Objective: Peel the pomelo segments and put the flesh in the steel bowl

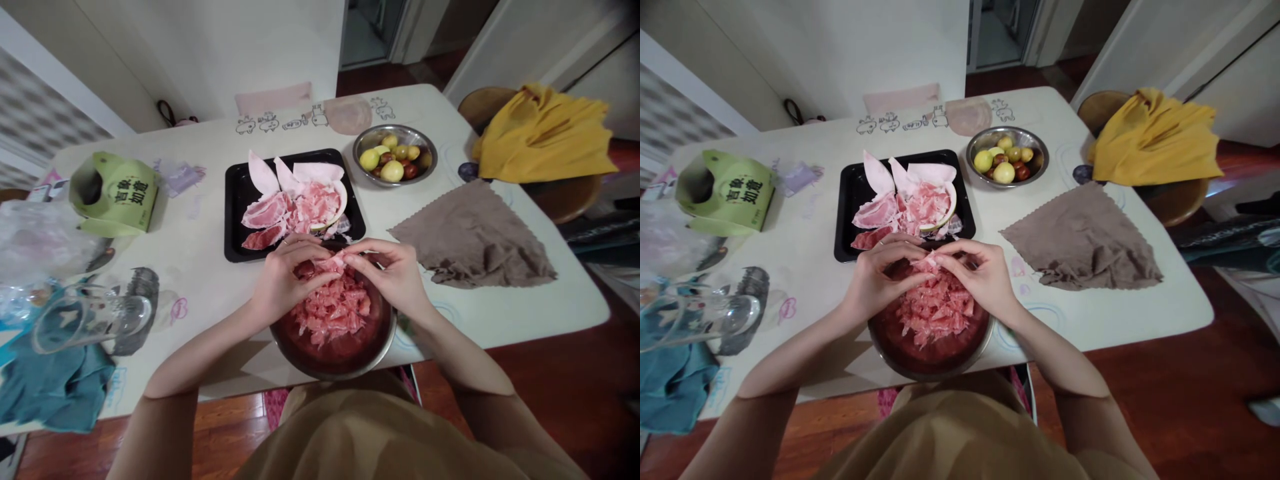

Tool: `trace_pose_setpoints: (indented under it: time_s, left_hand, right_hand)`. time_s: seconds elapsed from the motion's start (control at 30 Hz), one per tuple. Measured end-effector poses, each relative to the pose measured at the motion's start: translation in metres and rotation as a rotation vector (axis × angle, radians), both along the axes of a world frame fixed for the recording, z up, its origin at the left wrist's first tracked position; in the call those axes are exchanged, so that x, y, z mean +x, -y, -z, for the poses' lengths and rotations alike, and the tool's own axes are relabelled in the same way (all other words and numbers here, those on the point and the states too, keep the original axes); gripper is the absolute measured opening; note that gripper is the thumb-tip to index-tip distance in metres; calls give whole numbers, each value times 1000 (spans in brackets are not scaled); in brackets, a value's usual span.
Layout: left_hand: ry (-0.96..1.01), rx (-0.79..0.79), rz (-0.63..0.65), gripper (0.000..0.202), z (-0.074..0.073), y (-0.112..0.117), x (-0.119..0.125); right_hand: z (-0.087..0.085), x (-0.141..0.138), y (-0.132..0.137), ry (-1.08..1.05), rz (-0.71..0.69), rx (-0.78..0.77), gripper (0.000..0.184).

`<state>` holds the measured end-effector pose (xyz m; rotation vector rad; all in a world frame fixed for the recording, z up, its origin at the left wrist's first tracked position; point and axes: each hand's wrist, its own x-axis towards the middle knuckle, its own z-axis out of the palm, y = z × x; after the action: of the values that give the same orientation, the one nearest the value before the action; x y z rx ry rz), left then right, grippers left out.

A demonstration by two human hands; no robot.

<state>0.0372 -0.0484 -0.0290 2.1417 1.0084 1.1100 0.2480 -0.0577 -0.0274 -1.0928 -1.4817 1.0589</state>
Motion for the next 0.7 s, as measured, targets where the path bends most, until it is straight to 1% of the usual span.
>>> trace_pose_setpoints:
  time_s: [0.1,0.2,0.37,0.47,0.57,0.7]
  left_hand:
    - [-5,3,-12,18,-2,0,-1]
    - [-15,-2,-15,21,-3,-1,-1]
    - [-38,16,-5,19,-7,-2,-1]
    - [-49,10,-12,18,-8,-3,-2]
    - [-58,-21,-3,20,-7,-2,-2]
    - [-62,-11,-48,26,-3,3,0]
  right_hand:
    - [1,3,-2,-20,-56,-25,21]
    - [2,4,-3,-24,-94,-36,20]
    - [1,5,-3,-57,-120,-49,20]
    - [2,5,-4,-77,-107,-40,20]
    - [5,4,-4,-70,-68,-11,18]
    - [6,2,-3,-26,-26,29,15]
